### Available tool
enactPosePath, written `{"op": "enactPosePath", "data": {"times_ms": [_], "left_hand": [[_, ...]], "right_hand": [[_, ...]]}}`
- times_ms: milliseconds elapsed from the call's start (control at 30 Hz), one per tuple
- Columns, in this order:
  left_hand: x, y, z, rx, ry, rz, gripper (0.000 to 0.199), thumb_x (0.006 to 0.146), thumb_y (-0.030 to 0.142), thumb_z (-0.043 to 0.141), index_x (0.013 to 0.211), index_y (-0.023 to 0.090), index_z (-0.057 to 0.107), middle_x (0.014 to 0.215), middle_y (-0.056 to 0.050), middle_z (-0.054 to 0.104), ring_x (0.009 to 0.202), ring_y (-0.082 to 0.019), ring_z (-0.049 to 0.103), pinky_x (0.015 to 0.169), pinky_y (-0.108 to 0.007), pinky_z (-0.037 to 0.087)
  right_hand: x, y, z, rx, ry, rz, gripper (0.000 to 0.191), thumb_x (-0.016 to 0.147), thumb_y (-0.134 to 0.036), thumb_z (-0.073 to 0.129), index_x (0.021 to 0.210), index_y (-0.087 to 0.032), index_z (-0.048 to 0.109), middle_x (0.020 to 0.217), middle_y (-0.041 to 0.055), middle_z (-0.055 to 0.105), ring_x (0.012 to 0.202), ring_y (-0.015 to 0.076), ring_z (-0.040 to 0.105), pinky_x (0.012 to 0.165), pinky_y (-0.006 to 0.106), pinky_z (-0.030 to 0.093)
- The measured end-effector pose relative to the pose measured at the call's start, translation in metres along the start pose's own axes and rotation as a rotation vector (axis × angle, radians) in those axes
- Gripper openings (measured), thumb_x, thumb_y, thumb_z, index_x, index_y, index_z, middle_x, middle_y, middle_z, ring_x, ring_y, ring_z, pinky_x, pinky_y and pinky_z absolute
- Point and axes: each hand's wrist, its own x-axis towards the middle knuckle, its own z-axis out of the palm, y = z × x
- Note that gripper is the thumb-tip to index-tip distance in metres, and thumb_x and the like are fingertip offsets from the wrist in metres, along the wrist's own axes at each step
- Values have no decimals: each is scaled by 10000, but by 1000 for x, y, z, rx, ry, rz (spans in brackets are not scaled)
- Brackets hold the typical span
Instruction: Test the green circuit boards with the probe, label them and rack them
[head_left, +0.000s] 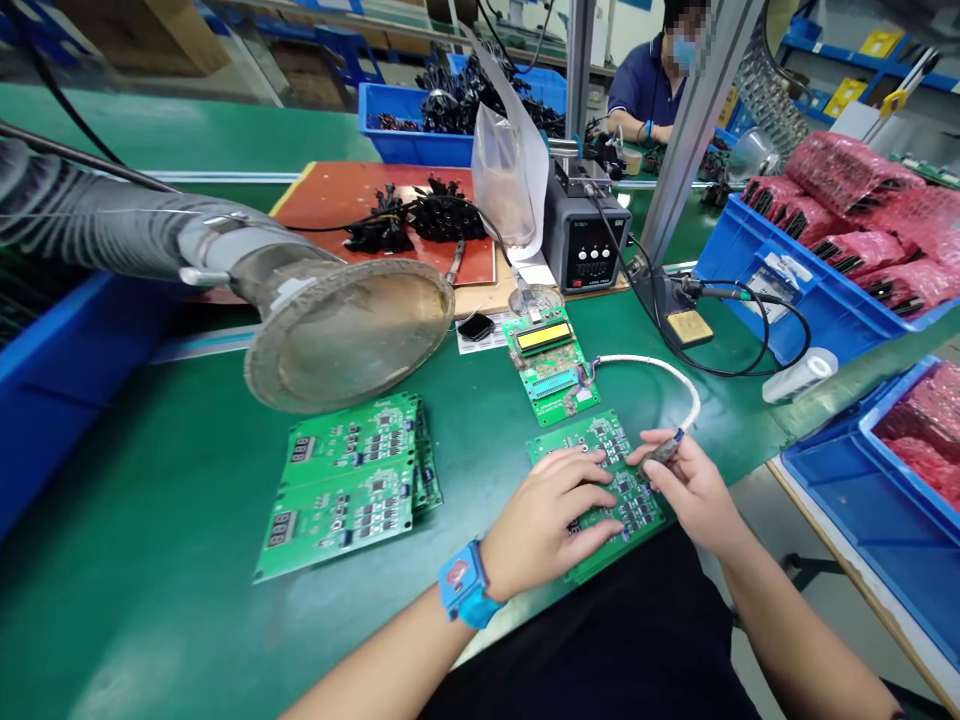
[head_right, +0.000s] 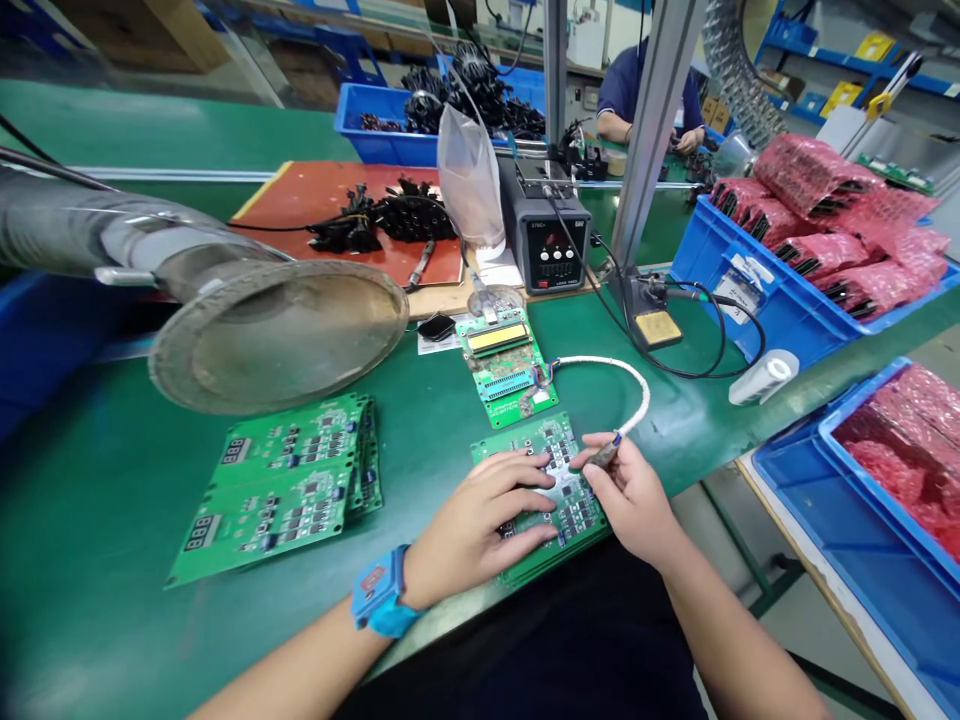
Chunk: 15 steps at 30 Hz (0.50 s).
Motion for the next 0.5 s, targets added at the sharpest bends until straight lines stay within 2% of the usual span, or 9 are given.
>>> {"op": "enactPosePath", "data": {"times_ms": [167, 333, 500], "left_hand": [[0, 0, 0, 5, -15, -8, 109, 863, 318, 645, 920, 225, 646, 993, -51, 708, 1129, -235, 614, 1006, -434, 450], [0, 0, -1, -1, -19, -6, 93, 868, 297, 638, 923, 223, 647, 994, -49, 706, 1131, -235, 612, 1008, -437, 446], [1, 1, -1, -12, -16, -10, 81, 878, 284, 623, 932, 229, 645, 981, -42, 702, 1129, -232, 610, 1008, -435, 443]], "right_hand": [[-3, 4, 5, 0, 3, -14, 225, 911, -257, 519, 1134, -221, 516, 993, 67, 694, 906, 176, 665, 828, 339, 548], [-8, 6, 5, -104, 3, -64, 244, 934, -228, 485, 1178, -232, 495, 1023, 60, 677, 979, 168, 652, 902, 329, 520], [-10, 2, 8, -284, -31, -127, 238, 928, -206, 481, 1163, -224, 517, 1031, 64, 672, 975, 176, 649, 828, 292, 535]]}}
